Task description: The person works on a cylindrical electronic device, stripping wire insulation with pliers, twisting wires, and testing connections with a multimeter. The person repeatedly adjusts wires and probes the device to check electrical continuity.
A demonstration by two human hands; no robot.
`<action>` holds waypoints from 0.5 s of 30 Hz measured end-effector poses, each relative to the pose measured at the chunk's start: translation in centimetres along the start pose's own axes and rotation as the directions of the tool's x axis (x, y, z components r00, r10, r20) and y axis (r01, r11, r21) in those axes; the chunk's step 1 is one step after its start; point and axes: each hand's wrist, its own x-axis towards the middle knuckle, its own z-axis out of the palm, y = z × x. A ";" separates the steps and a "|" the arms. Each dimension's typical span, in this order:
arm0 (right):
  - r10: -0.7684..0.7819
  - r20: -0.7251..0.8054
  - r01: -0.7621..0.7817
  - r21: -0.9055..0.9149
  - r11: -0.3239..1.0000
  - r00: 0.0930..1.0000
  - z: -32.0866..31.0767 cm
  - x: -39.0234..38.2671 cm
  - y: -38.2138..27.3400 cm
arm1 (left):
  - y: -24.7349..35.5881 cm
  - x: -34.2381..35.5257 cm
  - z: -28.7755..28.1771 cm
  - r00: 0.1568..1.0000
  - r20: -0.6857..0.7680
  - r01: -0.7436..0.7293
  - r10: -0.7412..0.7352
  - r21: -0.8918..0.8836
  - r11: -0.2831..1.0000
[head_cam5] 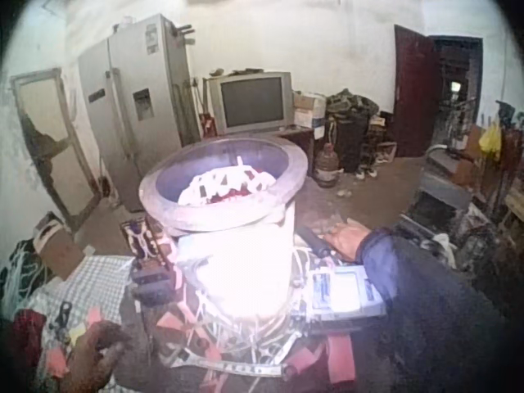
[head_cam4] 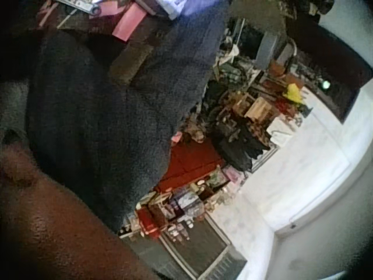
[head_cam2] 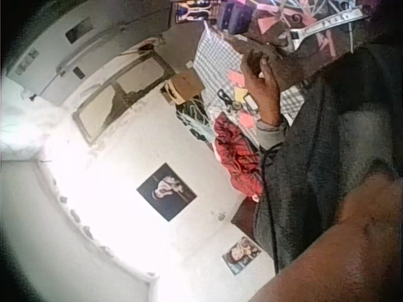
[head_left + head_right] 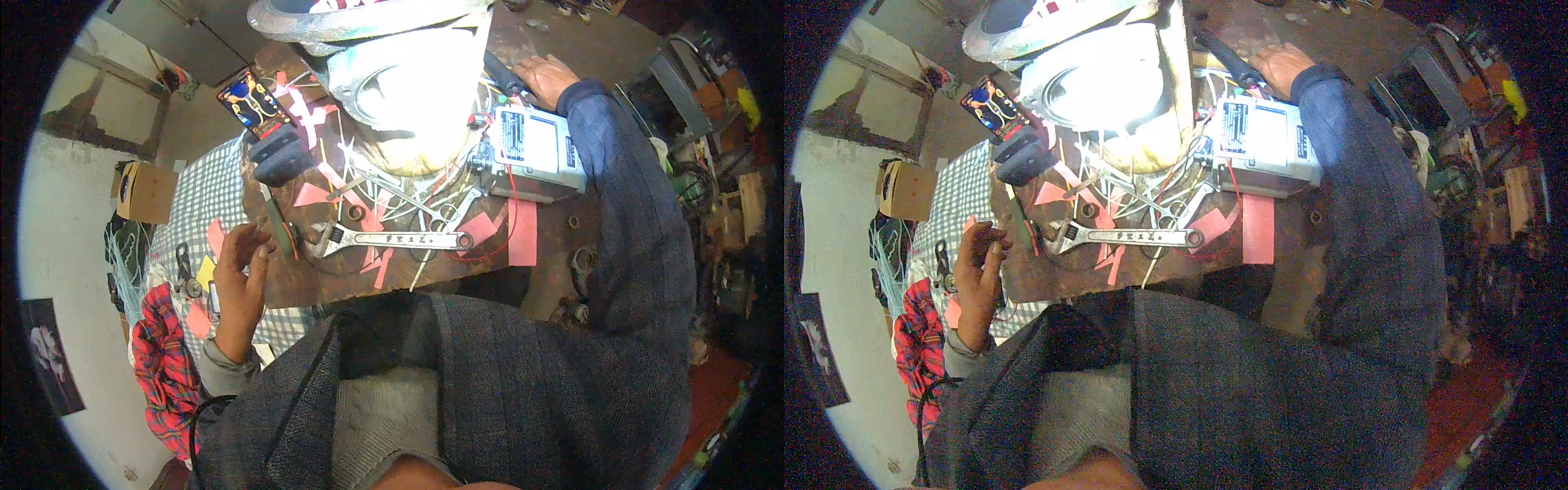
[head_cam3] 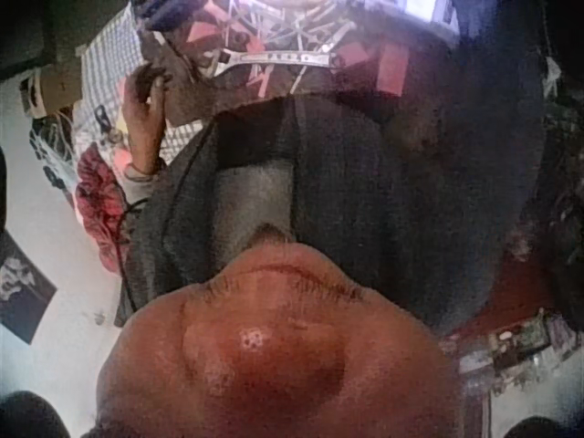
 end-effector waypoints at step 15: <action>-0.027 -0.035 0.009 -0.440 0.898 0.999 -6.1 -0.7 1.9 | 3.8 0.1 0.0 0.998 0.052 -0.028 0.039 -0.203 0.979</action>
